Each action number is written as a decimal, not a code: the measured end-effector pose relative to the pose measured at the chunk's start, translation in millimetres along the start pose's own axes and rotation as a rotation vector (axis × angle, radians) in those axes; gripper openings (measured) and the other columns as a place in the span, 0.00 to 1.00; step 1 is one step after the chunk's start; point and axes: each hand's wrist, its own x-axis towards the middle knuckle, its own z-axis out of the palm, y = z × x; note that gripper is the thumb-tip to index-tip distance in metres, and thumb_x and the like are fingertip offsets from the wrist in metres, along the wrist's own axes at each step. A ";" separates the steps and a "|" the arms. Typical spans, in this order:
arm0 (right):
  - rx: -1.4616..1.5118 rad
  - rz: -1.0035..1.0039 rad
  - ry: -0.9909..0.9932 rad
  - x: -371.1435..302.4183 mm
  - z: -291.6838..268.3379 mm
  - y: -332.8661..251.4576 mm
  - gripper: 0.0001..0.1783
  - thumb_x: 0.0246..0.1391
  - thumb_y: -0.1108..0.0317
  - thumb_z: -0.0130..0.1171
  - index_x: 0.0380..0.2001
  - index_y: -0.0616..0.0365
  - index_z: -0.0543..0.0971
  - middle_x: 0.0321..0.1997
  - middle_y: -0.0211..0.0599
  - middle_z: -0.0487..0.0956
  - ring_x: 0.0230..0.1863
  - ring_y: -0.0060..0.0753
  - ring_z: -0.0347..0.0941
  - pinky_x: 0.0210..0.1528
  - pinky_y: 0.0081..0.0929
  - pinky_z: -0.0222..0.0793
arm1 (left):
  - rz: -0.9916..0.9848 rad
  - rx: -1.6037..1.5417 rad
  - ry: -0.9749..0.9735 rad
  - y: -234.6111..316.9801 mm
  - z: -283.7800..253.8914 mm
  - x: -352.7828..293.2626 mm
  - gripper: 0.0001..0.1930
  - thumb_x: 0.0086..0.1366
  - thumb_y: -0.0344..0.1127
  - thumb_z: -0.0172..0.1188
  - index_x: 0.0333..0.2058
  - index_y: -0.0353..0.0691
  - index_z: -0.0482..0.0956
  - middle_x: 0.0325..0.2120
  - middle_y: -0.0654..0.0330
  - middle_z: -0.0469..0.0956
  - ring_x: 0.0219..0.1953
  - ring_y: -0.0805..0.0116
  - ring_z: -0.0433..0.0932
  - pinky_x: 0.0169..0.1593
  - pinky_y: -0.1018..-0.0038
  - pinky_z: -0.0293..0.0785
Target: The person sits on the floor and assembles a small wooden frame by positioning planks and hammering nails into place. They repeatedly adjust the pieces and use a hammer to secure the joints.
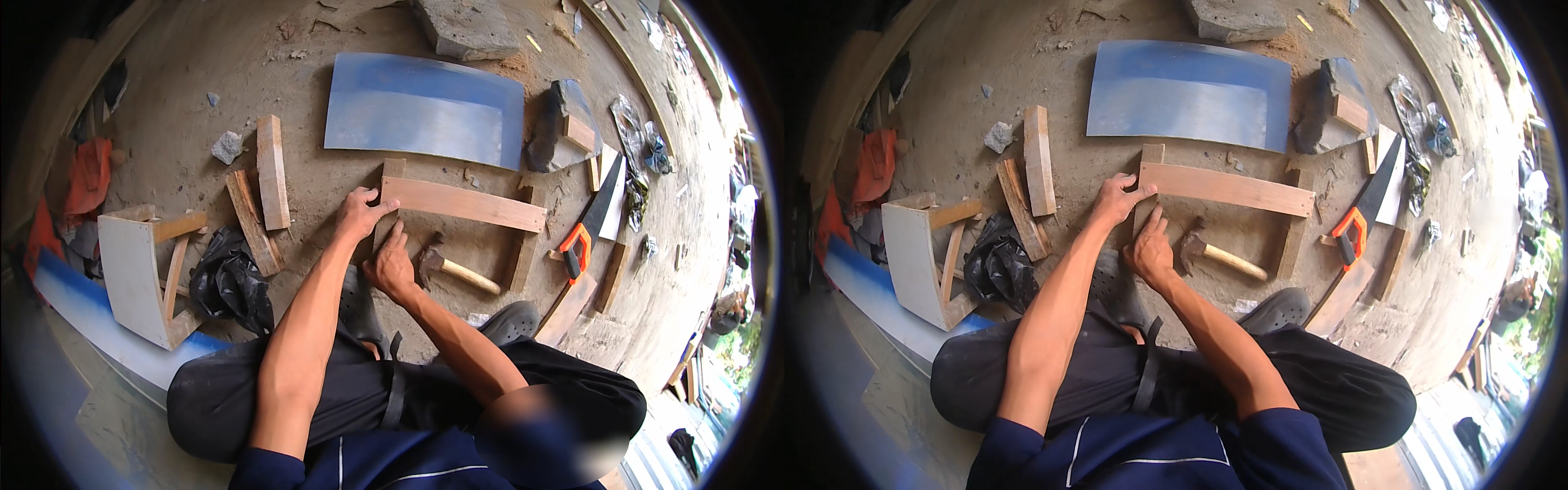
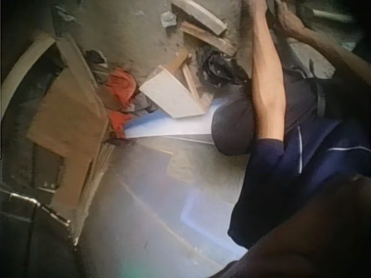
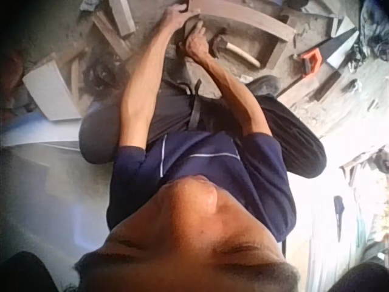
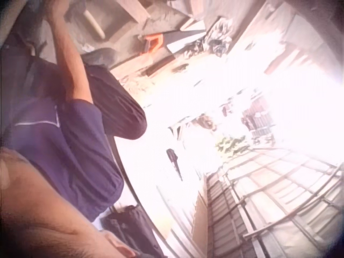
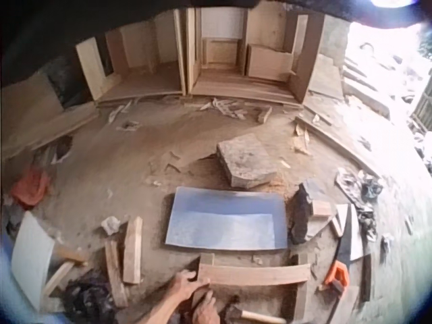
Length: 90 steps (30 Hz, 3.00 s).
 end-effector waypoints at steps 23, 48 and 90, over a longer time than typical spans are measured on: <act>-0.026 -0.433 0.233 29.4 -131.6 78.1 0.25 0.59 0.45 0.52 0.28 0.57 0.80 0.23 0.48 0.79 0.27 0.47 0.78 0.32 0.41 0.73 | 0.004 0.017 0.004 -1.1 10.7 21.1 0.34 0.54 0.44 0.70 0.56 0.33 0.72 0.48 0.48 0.77 0.50 0.61 0.76 0.51 0.66 0.72; -0.077 0.223 0.825 91.6 -283.3 275.8 0.11 0.53 0.63 0.55 0.38 0.46 0.84 0.37 0.45 0.82 0.37 0.47 0.79 0.39 0.40 0.76 | -0.370 -0.426 0.208 23.3 9.9 0.6 0.23 0.71 0.44 0.48 0.60 0.41 0.66 0.60 0.53 0.67 0.61 0.53 0.65 0.63 0.51 0.58; -0.348 -0.669 0.230 66.1 -131.5 44.5 0.40 0.42 0.57 0.71 0.60 0.56 0.69 0.55 0.42 0.74 0.57 0.46 0.68 0.60 0.41 0.59 | 0.149 -0.068 0.081 -61.6 18.4 -13.9 0.36 0.51 0.39 0.70 0.59 0.37 0.69 0.47 0.49 0.78 0.35 0.67 0.78 0.42 0.71 0.76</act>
